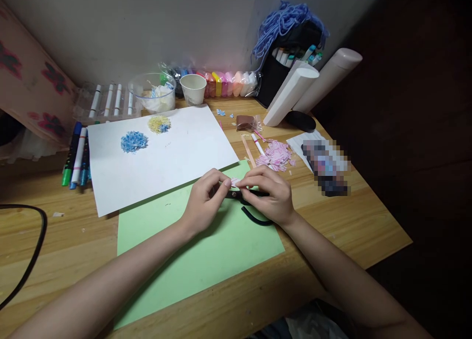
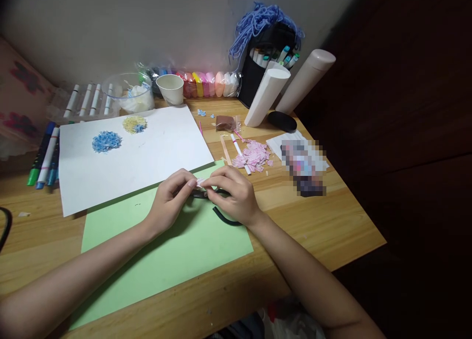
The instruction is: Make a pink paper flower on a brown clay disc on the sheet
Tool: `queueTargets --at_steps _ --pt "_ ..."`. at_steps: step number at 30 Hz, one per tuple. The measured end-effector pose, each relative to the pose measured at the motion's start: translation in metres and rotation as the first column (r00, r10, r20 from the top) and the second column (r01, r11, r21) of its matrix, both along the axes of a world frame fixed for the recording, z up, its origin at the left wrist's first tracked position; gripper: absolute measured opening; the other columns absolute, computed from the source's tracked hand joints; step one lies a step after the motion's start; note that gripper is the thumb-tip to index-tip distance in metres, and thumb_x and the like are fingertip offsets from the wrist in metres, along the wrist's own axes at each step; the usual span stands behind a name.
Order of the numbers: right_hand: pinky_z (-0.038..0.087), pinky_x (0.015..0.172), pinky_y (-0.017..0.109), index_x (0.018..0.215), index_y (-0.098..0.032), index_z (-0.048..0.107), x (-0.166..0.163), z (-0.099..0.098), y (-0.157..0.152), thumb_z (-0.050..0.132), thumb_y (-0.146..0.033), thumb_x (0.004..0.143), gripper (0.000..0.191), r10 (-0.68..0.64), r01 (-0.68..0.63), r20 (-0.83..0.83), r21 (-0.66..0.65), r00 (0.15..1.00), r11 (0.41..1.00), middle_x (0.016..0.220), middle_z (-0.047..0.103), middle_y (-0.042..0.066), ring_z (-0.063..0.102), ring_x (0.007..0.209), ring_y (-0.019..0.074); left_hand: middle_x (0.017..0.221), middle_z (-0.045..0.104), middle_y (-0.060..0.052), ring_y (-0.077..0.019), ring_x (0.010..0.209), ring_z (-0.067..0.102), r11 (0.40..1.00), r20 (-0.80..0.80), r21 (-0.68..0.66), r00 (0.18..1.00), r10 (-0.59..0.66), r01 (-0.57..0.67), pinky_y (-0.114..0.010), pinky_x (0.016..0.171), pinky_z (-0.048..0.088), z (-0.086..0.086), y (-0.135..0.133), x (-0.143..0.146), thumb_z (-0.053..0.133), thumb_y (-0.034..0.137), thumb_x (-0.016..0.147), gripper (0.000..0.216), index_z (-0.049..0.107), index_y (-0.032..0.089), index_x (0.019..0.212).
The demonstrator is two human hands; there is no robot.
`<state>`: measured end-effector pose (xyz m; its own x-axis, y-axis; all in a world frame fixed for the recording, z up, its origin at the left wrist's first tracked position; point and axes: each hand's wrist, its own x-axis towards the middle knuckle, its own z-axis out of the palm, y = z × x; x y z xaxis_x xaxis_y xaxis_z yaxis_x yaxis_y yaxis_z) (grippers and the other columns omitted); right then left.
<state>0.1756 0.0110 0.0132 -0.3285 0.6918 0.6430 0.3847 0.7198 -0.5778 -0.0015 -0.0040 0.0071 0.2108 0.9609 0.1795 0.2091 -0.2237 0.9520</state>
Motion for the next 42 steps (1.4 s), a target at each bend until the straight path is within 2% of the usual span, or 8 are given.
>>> queueTargets --at_steps 4,6,10,13,17,21,27,42 --pt "0.049 0.066 0.028 0.09 -0.025 0.069 0.0003 0.0002 -0.0006 0.063 -0.008 0.079 0.021 0.005 -0.004 0.01 -0.02 1.0 1.0 0.08 0.062 0.001 0.06 0.074 0.014 0.075 0.053 0.0 -0.0113 0.062 0.045 1.0 0.017 -0.009 0.999 0.028 -0.028 -0.027 0.058 0.036 0.0004 0.0 0.0012 0.052 0.03 0.091 0.02 0.059 0.018 0.077" --pt "0.05 0.066 0.028 0.092 -0.024 0.067 0.0 0.0012 -0.0009 0.064 -0.011 0.079 0.019 -0.013 0.01 -0.026 -0.131 1.0 0.991 0.082 0.061 0.002 0.06 0.073 0.0139 0.074 0.052 0.0 -0.0102 0.059 0.043 0.999 0.018 0.0 0.999 0.042 -0.042 -0.026 0.056 0.035 0.0007 0.0004 0.002 0.053 0.029 0.09 0.018 0.059 0.018 0.076" --pt "0.051 0.064 0.026 0.095 -0.021 0.063 -0.0029 0.0015 -0.0011 0.065 -0.019 0.08 0.016 -0.014 -0.081 -0.196 -0.464 0.98 0.882 0.088 0.06 0.002 0.059 0.073 0.0129 0.074 0.052 0.001 -0.0088 0.057 0.041 0.998 0.009 0.041 0.999 0.051 -0.051 -0.024 0.052 0.034 0.0002 0.0006 0.0035 0.057 0.025 0.087 0.013 0.058 0.018 0.077" --pt "0.049 0.061 0.025 0.085 -0.02 0.064 -0.006 0.0013 -0.0017 0.066 -0.021 0.08 0.006 -0.002 -0.124 -0.231 -0.529 0.973 0.84 0.082 0.06 0.002 0.057 0.071 0.0123 0.074 0.052 0.001 -0.0081 0.055 0.04 0.997 -0.01 0.072 0.999 0.043 -0.042 -0.023 0.051 0.033 -0.0005 0.0 0.0043 0.059 0.023 0.085 0.01 0.058 0.018 0.077" --pt "0.048 0.062 0.026 0.08 -0.02 0.064 -0.0075 0.0027 -0.0039 0.064 -0.016 0.08 0.004 -0.029 -0.046 -0.171 -0.417 0.985 0.908 0.077 0.06 0.001 0.057 0.071 0.013 0.074 0.053 0.001 -0.0077 0.054 0.039 0.994 -0.026 0.092 0.998 0.053 -0.051 -0.023 0.05 0.033 0.0001 -0.0009 0.0043 0.059 0.021 0.084 0.007 0.058 0.018 0.077" --pt "0.048 0.063 0.028 0.081 -0.022 0.066 -0.0057 0.0038 -0.0064 0.066 -0.011 0.077 0.012 -0.075 0.06 -0.094 -0.159 0.993 0.986 0.074 0.062 0.0 0.058 0.069 0.0138 0.074 0.051 0.001 -0.0079 0.055 0.039 0.996 -0.027 0.07 0.998 0.064 -0.062 -0.024 0.051 0.034 0.0021 -0.0012 0.0033 0.058 0.023 0.085 0.011 0.055 0.018 0.075" --pt "0.05 0.062 0.03 0.089 -0.026 0.067 -0.0028 0.0022 -0.0081 0.066 -0.009 0.075 0.021 -0.104 0.105 -0.013 0.111 0.995 0.988 0.076 0.065 0.001 0.061 0.068 0.0148 0.073 0.052 -0.001 -0.0102 0.058 0.043 0.997 -0.005 0.073 1.0 -0.008 0.009 -0.025 0.052 0.034 0.0053 -0.0016 0.0013 0.053 0.026 0.088 0.016 0.057 0.018 0.075" --pt "0.051 0.063 0.03 0.091 -0.025 0.065 -0.0019 -0.0007 -0.0075 0.067 -0.008 0.075 0.024 -0.081 0.076 0.032 0.139 0.996 0.987 0.079 0.065 0.001 0.062 0.07 0.0148 0.075 0.051 -0.001 -0.0094 0.057 0.041 0.993 0.038 0.115 0.999 -0.029 0.025 -0.024 0.049 0.033 0.004 -0.002 0.0019 0.055 0.025 0.088 0.013 0.058 0.017 0.078"
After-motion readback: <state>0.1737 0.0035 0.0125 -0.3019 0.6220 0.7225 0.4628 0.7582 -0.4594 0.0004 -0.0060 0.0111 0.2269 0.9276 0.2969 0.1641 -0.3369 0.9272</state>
